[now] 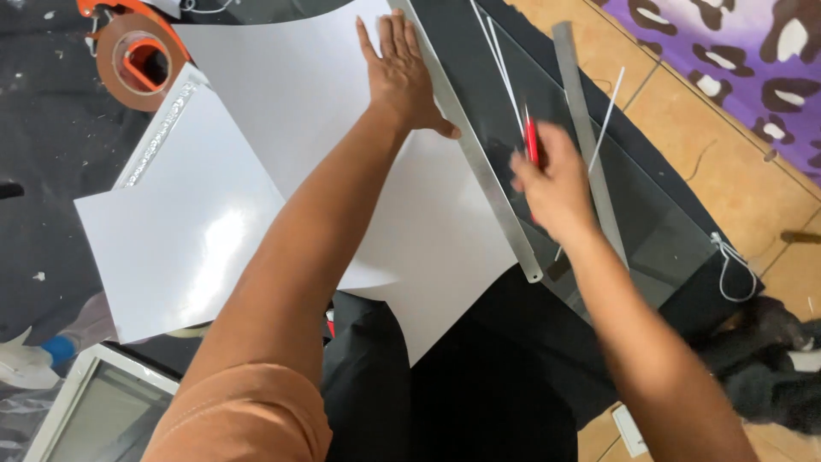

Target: The person cuts a white sheet to size using a utility knife and ruler, then wipes a picture frame with a brush. They place the cut sheet into the frame and smooth a plastic film over it.

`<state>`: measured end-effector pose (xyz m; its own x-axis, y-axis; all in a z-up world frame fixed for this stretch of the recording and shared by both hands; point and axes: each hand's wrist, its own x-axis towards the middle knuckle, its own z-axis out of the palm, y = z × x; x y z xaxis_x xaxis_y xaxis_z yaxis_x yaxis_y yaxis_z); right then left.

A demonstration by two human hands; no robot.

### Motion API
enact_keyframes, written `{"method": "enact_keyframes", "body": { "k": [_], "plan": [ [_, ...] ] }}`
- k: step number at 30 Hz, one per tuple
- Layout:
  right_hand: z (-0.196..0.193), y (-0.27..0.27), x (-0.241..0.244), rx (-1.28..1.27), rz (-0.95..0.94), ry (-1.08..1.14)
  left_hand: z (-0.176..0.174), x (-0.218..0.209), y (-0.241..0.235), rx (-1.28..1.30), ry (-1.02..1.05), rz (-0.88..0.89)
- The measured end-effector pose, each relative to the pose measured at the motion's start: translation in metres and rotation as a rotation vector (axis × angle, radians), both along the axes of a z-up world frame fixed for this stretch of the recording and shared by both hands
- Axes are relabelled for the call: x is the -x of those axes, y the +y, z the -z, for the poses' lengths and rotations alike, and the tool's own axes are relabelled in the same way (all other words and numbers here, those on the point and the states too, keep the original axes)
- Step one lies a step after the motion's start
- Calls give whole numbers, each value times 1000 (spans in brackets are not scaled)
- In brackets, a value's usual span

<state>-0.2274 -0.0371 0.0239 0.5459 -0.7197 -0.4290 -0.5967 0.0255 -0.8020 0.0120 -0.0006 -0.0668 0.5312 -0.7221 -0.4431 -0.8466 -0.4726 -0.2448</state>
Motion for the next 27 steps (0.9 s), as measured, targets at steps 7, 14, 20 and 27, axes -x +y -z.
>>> {"method": "enact_keyframes", "body": {
  "k": [7,14,20,27],
  "plan": [
    [53,-49,-108,485,-397,-65,-8,-2,-3,-57,25,12],
    [72,-61,-181,638,-538,64,3,0,-1,-13,-27,35],
    [86,-73,-210,705,-557,31,-2,-2,1,21,20,37],
    [98,-76,-214,608,-589,8,9,-2,2,46,2,60]
  ]
}}
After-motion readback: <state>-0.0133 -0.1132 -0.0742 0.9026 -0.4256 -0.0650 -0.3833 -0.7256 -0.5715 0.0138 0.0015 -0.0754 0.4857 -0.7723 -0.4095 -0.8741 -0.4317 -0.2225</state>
